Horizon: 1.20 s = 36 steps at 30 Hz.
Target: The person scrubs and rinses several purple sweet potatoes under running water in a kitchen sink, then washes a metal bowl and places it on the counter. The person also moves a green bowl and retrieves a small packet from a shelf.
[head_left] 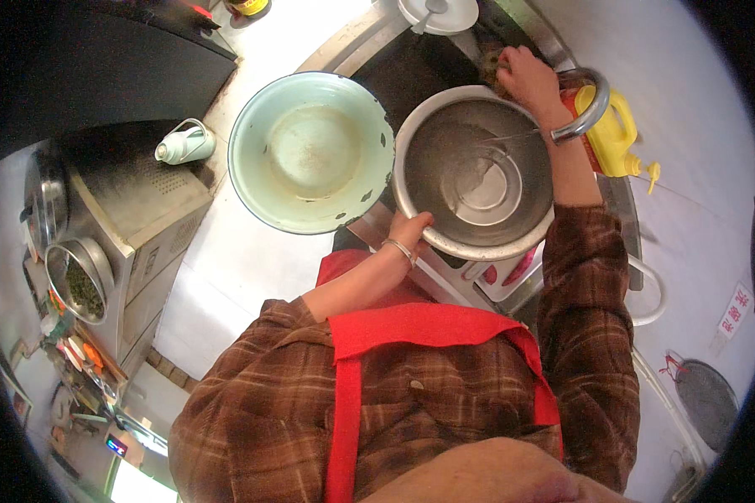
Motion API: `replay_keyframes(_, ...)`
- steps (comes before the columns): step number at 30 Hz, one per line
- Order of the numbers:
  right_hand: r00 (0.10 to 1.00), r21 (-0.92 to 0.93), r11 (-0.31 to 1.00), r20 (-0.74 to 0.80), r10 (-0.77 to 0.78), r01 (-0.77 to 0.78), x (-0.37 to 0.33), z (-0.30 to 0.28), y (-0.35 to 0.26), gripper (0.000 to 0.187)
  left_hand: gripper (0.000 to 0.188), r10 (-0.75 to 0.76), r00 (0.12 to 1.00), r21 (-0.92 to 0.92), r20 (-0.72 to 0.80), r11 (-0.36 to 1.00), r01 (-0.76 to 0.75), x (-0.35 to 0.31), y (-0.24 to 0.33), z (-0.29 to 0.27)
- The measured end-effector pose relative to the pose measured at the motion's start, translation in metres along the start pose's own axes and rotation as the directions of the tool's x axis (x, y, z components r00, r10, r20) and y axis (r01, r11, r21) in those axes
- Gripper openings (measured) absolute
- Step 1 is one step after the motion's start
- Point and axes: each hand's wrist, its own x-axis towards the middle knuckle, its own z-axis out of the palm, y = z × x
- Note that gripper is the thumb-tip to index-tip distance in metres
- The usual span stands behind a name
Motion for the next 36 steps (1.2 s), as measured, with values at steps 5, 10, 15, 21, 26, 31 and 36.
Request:
replay_keyframes(5,0.92,0.165,0.941,-0.315,-0.232,0.294,-0.031,0.011,0.014,0.027,0.021,-0.125,0.99,-0.081,0.067,0.988,0.13,-0.002,-0.01,0.004)
replay_keyframes(10,0.856,-0.042,0.881,-0.221,-0.468,0.471,-0.065,-0.009,0.001,0.039,0.013,-0.268,0.951,-0.229,0.156,0.926,0.299,0.016,-0.032,-0.012)
replay_keyframes(15,0.995,0.089,0.993,0.059,-0.08,0.075,-0.143,-0.048,0.043,0.04,0.018,-0.397,0.89,-0.326,0.224,0.83,0.453,-0.009,-0.036,-0.001)
replay_keyframes(21,0.96,0.797,0.537,0.244,0.135,-0.278,-0.166,-0.087,0.022,0.032,0.022,-0.528,0.717,-0.263,0.455,0.689,0.675,-0.015,-0.054,0.004)
replay_keyframes(26,0.94,0.735,0.585,0.25,0.234,-0.341,-0.167,-0.115,-0.028,0.023,0.018,-0.601,0.587,-0.165,0.543,0.609,0.776,-0.026,-0.071,0.012)
replay_keyframes(31,0.937,0.679,0.647,0.261,0.23,-0.348,-0.168,-0.127,-0.038,0.022,0.01,-0.65,0.4,-0.034,0.646,0.499,0.866,-0.023,-0.088,0.021)
replay_keyframes(36,0.941,0.701,0.628,0.26,0.217,-0.338,-0.171,-0.14,-0.058,0.026,0.017,-0.661,0.244,0.135,0.709,0.467,0.874,-0.034,-0.08,0.025)
